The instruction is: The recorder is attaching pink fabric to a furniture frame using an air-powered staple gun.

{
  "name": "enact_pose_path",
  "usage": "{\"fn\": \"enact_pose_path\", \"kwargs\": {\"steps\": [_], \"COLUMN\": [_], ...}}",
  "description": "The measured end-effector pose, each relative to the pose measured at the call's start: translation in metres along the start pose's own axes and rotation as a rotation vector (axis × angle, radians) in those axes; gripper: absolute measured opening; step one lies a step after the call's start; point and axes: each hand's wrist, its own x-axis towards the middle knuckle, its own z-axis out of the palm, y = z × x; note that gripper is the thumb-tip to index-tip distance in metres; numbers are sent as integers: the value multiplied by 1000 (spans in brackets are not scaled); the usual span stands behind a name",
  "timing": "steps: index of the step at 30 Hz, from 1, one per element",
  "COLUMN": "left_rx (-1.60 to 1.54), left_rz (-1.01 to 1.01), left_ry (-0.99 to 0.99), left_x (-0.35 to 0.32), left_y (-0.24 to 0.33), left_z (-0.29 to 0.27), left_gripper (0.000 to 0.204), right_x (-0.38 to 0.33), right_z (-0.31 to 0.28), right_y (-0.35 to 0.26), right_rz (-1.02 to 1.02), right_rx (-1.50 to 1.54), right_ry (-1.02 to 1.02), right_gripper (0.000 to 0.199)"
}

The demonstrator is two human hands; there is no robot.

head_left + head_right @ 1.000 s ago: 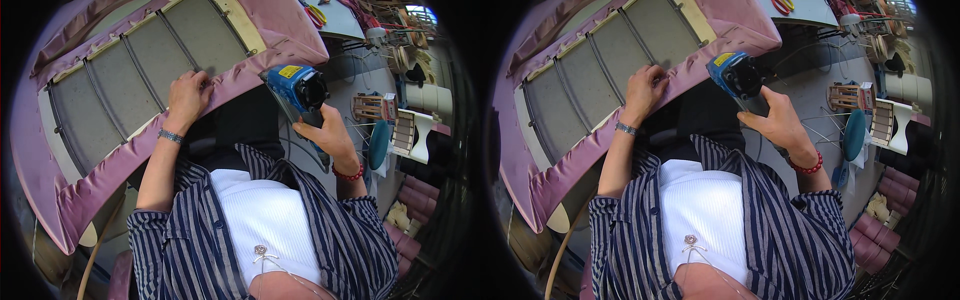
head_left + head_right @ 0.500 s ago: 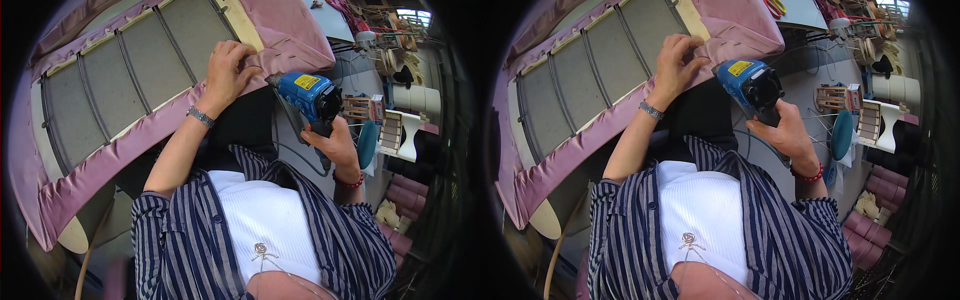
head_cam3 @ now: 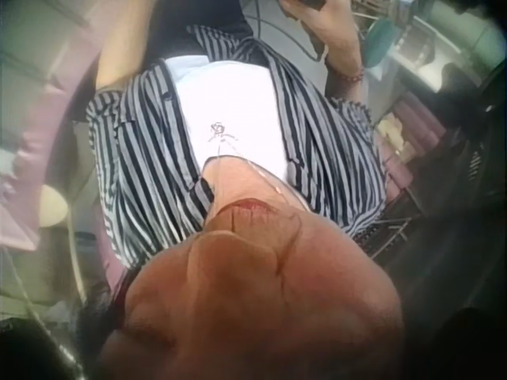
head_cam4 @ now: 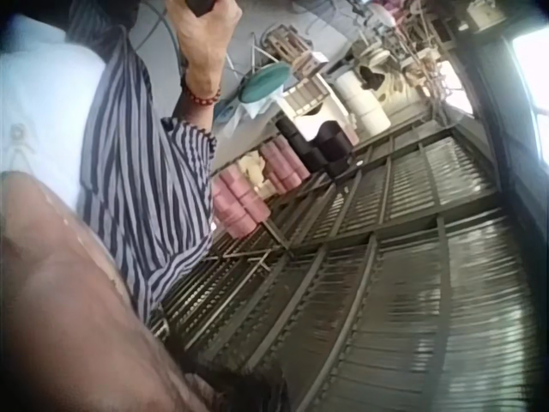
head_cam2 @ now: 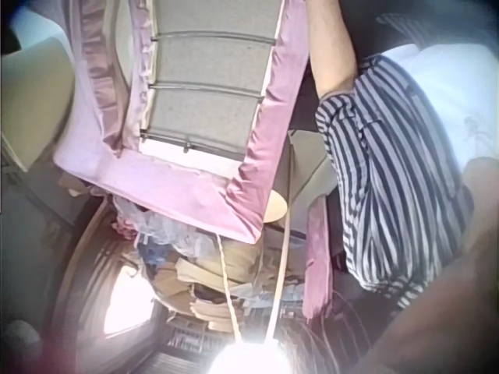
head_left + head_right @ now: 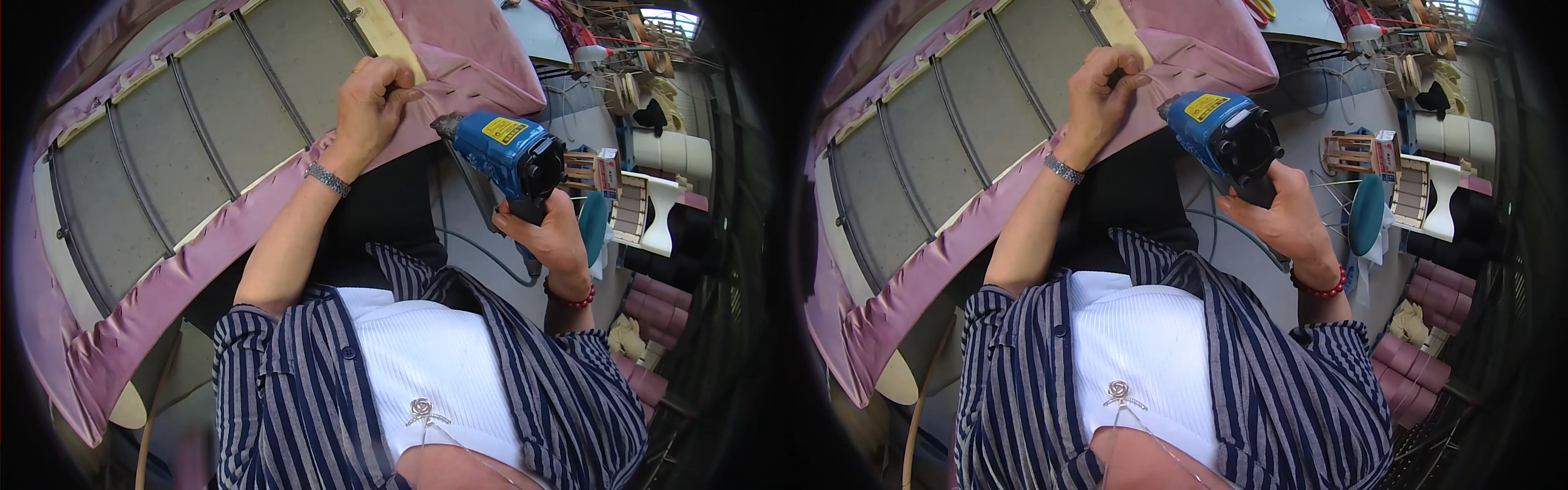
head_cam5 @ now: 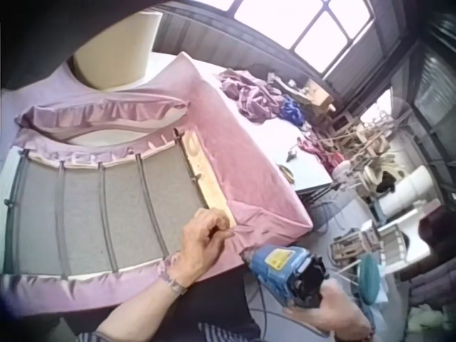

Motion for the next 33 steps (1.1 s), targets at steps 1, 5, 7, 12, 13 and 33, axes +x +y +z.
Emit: {"fn": "enact_pose_path", "kwargs": {"steps": [1,5,7,12,13,33], "left_rx": [24,103,137,123,115,295], "left_rz": [4,50,41,25,17,66], "left_ry": [21,81,108,125,117,100], "left_x": [1,9,13,20,20,19], "left_y": [1,2,2,2,2,-5], "left_z": [1,9,11,14,14,16], "left_gripper": [22,22,21,21,21,16], "right_x": [1,9,14,27,29,42], "right_z": [-1,-2,-3,12,14,44], "right_y": [-2,-14,-23,-43,-45,-54], "right_rz": [-3,9,-115,-308,-299,-136], "right_rx": [-6,-81,-199,-392,-422,-567], "right_ry": [2,17,40,162,157,198], "right_gripper": [25,25,29,30,37,48]}}
